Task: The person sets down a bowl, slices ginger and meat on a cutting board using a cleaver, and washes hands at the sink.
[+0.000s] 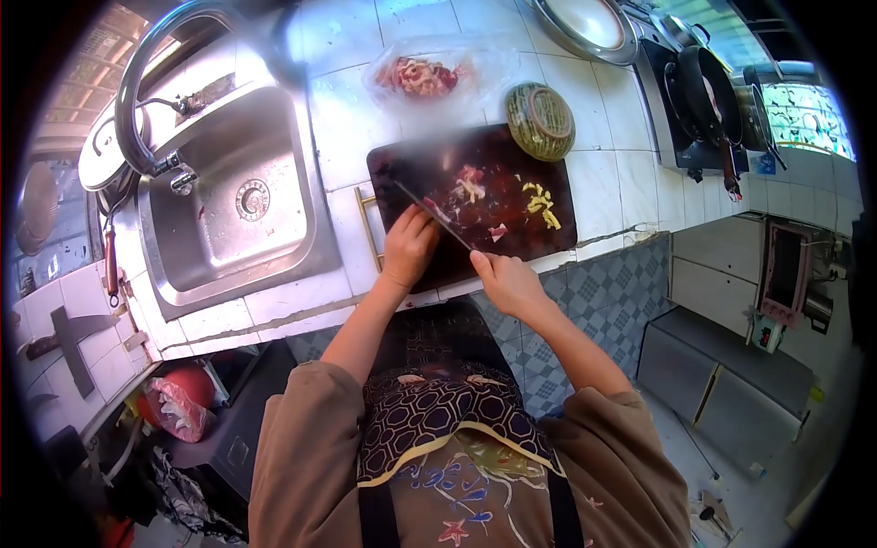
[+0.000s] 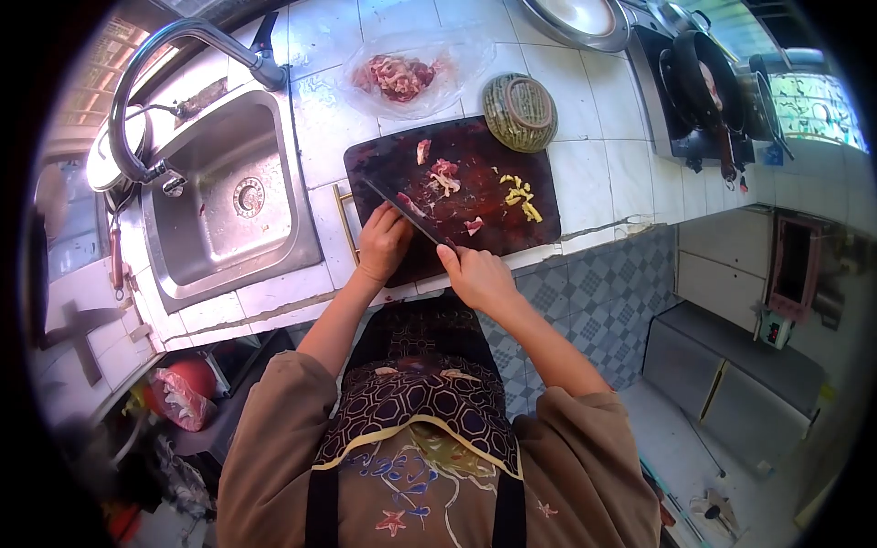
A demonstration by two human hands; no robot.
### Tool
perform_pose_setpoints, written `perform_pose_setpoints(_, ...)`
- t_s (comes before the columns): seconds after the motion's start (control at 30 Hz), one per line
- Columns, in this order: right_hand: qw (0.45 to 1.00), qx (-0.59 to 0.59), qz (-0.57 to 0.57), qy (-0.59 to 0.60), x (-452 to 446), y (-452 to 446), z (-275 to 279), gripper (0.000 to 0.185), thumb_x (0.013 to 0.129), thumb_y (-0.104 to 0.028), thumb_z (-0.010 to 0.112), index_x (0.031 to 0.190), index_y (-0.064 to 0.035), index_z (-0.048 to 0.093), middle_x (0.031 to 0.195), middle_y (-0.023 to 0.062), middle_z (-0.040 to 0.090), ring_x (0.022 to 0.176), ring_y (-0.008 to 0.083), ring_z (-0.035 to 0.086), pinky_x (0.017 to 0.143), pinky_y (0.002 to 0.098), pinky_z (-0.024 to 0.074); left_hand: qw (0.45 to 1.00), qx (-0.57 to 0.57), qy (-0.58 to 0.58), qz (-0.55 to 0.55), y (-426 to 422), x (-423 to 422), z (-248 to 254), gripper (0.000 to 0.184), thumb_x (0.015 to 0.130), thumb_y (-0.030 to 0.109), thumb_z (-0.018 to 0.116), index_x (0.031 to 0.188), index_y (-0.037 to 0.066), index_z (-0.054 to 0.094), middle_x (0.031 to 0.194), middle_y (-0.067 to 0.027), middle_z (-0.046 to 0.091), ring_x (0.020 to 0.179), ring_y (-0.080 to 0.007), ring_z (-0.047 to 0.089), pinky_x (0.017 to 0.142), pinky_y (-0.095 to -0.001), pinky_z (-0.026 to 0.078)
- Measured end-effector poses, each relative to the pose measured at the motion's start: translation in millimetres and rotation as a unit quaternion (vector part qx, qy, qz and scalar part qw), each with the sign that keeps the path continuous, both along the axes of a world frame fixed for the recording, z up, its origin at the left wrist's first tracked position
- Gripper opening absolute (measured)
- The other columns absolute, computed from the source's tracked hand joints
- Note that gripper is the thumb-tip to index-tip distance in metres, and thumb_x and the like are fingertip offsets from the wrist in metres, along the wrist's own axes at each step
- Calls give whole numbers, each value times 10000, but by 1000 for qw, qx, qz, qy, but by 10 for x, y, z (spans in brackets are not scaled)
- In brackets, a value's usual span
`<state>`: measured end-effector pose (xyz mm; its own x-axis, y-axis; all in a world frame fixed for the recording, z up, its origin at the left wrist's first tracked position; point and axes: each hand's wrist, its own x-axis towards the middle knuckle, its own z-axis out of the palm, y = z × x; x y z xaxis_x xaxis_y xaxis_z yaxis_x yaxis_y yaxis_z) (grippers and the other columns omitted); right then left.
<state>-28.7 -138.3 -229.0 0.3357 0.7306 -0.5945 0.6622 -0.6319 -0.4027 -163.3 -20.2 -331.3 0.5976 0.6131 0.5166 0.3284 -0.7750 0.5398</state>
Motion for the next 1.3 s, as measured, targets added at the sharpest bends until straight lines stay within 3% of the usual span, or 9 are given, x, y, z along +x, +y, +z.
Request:
perform_pose_setpoints(0.27,1000,1,11,9,-41,488,-63,540,965,-447,323,917,-16,643,825,261,637,857,474,587,792,527,457,999,15,11,-44,46,14,-15,240,635,17,666,875,14,658,966,-112,630,927,-290,616,757,-333,525)
perform_pose_setpoints(0.4,999,-9,34,5,-186,756,-150,508,950,-450,351,979,-50,662,840,298,627,850,471,597,813,529,458,998,-53,17,-41,-48,-50,-96,253,659,39,610,901,-14,663,1027,-129,626,1031,-300,595,831,-349,518)
perform_pose_setpoints(0.47,998,56,17,-5,-170,622,-221,627,939,-502,341,874,44,642,816,302,631,837,474,613,802,524,475,998,-34,3,-56,-17,-31,-70,241,665,49,606,891,-12,666,1030,-129,623,1024,-297,595,834,-340,520)
perform_pose_setpoints(0.53,995,90,36,14,-16,383,-373,589,935,-507,353,923,5,644,820,286,640,837,467,616,801,524,477,997,47,40,-53,17,3,-109,251,661,53,601,892,-12,676,1032,-120,621,1024,-285,590,838,-329,521)
perform_pose_setpoints(0.77,999,-9,35,-8,-123,763,-154,527,953,-442,359,901,-18,668,850,279,628,860,468,591,790,522,462,997,1,40,-60,-17,-26,-144,274,661,66,593,914,1,678,1056,-121,613,1048,-294,579,844,-337,519)
perform_pose_setpoints(1.0,996,46,70,-44,26,274,-315,487,963,-413,344,941,-46,663,853,249,642,845,455,601,774,509,475,996,40,49,-56,0,-6,-139,263,684,57,576,920,3,678,1076,-130,614,1058,-289,578,861,-327,513)
perform_pose_setpoints(1.07,1000,-3,10,-26,31,159,-189,615,942,-504,345,815,0,674,846,280,641,849,451,619,799,517,482,996,47,52,-57,-15,-1,-161,255,673,57,580,902,-1,678,1073,-130,614,1048,-283,584,849,-322,515)
perform_pose_setpoints(1.1,998,55,14,-40,-31,229,-188,629,943,-510,342,818,13,670,836,283,639,843,449,621,799,519,482,996,40,54,-57,-17,-6,-156,255,673,57,580,902,-1,678,1073,-130,614,1048,-283,584,849,-322,515)
perform_pose_setpoints(1.3,998,-6,60,-33,-158,826,-97,580,957,-472,325,890,-3,659,874,275,637,881,439,611,777,507,489,998,1,44,-48,-52,-22,-214,287,655,61,598,931,18,664,1015,-109,625,997,-277,604,814,-325,519)
